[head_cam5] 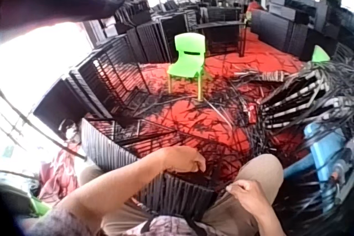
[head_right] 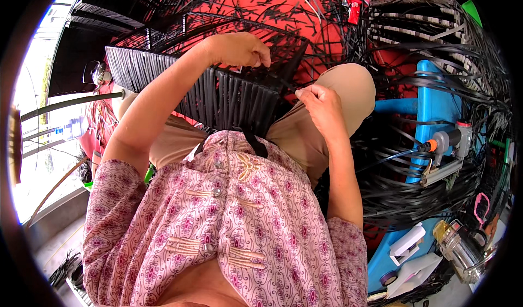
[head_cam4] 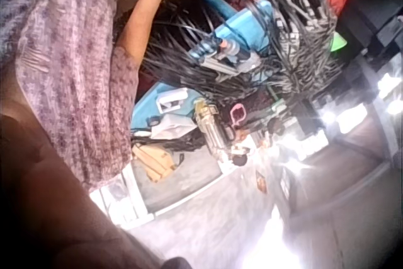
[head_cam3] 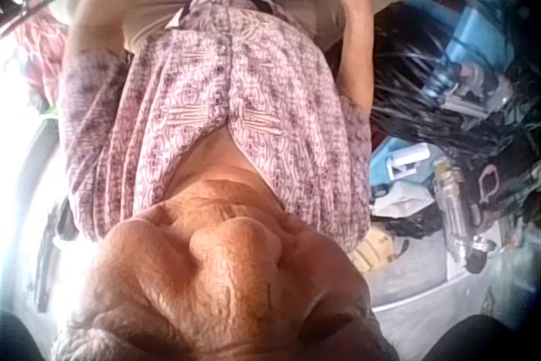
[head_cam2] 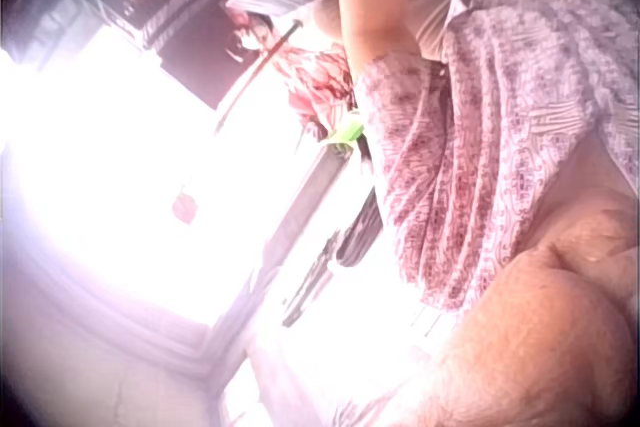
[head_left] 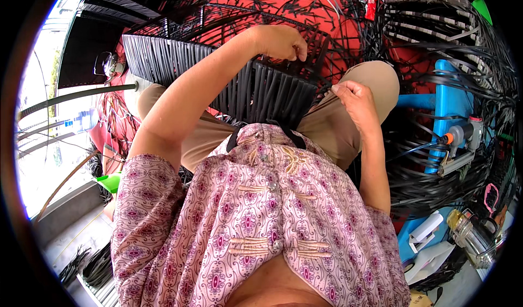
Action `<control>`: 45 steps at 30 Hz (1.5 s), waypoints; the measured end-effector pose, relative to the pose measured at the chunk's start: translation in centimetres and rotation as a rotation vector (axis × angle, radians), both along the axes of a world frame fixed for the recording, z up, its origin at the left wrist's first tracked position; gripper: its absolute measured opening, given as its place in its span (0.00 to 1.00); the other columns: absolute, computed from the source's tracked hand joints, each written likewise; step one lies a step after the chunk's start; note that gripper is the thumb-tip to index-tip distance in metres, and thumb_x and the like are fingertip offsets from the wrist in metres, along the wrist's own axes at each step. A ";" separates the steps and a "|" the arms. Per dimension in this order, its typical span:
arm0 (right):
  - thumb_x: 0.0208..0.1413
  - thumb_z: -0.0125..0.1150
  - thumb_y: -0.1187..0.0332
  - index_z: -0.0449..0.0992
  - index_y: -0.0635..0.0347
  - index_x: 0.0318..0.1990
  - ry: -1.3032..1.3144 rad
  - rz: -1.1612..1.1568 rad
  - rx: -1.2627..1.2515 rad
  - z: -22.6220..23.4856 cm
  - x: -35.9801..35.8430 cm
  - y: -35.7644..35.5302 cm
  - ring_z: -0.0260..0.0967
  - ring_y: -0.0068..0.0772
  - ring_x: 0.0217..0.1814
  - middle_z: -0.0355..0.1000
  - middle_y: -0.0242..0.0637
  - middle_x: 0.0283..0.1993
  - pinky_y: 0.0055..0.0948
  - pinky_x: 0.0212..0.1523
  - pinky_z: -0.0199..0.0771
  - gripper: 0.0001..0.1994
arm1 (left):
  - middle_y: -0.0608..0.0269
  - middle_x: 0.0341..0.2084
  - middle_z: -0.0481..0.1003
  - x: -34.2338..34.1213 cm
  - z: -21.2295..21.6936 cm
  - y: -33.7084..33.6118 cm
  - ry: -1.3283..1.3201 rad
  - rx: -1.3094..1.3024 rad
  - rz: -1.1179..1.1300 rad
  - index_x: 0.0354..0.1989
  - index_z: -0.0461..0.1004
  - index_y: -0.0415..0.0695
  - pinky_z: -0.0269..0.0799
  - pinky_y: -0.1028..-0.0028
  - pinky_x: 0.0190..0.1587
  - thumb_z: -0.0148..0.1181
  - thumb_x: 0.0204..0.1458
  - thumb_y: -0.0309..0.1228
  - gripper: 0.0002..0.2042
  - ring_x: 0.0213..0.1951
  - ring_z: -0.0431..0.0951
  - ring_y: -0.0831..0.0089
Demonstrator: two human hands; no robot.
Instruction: The person sits on the floor and weaves black plastic strips into the frame of a chair seat. They use pink-handled pliers to cut the strips to size and then thread them through the existing weave to reinforce the seat structure.
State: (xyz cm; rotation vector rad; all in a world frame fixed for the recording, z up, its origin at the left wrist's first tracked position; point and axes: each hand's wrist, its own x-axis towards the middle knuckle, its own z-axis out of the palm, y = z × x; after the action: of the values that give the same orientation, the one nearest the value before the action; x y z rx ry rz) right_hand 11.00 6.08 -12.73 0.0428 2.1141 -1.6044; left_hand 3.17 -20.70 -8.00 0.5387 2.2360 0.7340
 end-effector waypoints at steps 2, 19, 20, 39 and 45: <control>0.57 0.63 0.65 0.80 0.63 0.32 -0.027 -0.001 -0.006 -0.1 0.1 0.0 0.54 0.12 0.22 0.63 0.19 0.19 0.22 0.22 0.52 0.10 | 0.58 0.37 0.81 -0.2 -0.4 -0.6 -0.086 -0.006 0.057 0.47 0.80 0.44 0.74 0.69 0.40 0.60 0.48 0.25 0.15 0.36 0.79 0.69; 0.57 0.64 0.64 0.81 0.66 0.35 0.101 0.039 0.107 2.7 0.3 0.5 0.66 0.18 0.26 0.70 0.28 0.22 0.23 0.28 0.66 0.11 | 0.65 0.27 0.80 1.1 -1.7 -4.7 0.113 0.009 0.049 0.39 0.84 0.47 0.71 0.70 0.30 0.59 0.46 0.27 0.11 0.28 0.77 0.73; 0.57 0.64 0.64 0.81 0.66 0.35 0.106 0.029 0.091 2.5 0.3 0.0 0.66 0.18 0.26 0.70 0.28 0.22 0.23 0.29 0.66 0.11 | 0.65 0.27 0.79 0.7 -1.4 -4.7 0.070 -0.044 0.057 0.39 0.84 0.48 0.71 0.70 0.30 0.58 0.47 0.28 0.12 0.27 0.76 0.73; 0.58 0.65 0.62 0.81 0.65 0.35 0.061 0.086 0.093 3.3 0.6 0.4 0.63 0.16 0.24 0.68 0.26 0.22 0.22 0.26 0.63 0.12 | 0.61 0.29 0.81 1.6 0.0 -8.9 -0.052 0.026 0.283 0.39 0.82 0.42 0.73 0.72 0.36 0.64 0.44 0.24 0.12 0.33 0.79 0.74; 0.58 0.64 0.64 0.80 0.65 0.35 0.106 0.079 0.035 2.6 0.6 -0.3 0.62 0.15 0.26 0.67 0.24 0.22 0.21 0.29 0.63 0.11 | 0.63 0.27 0.78 1.3 -0.5 -9.0 0.158 -0.072 0.089 0.37 0.81 0.39 0.72 0.71 0.37 0.61 0.46 0.24 0.10 0.31 0.76 0.73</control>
State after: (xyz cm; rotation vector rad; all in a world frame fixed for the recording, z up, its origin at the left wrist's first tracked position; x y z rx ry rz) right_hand 11.57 5.79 -10.09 -0.1160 2.1956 -1.5544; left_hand 4.51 -29.66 -8.52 0.4791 2.4367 0.6722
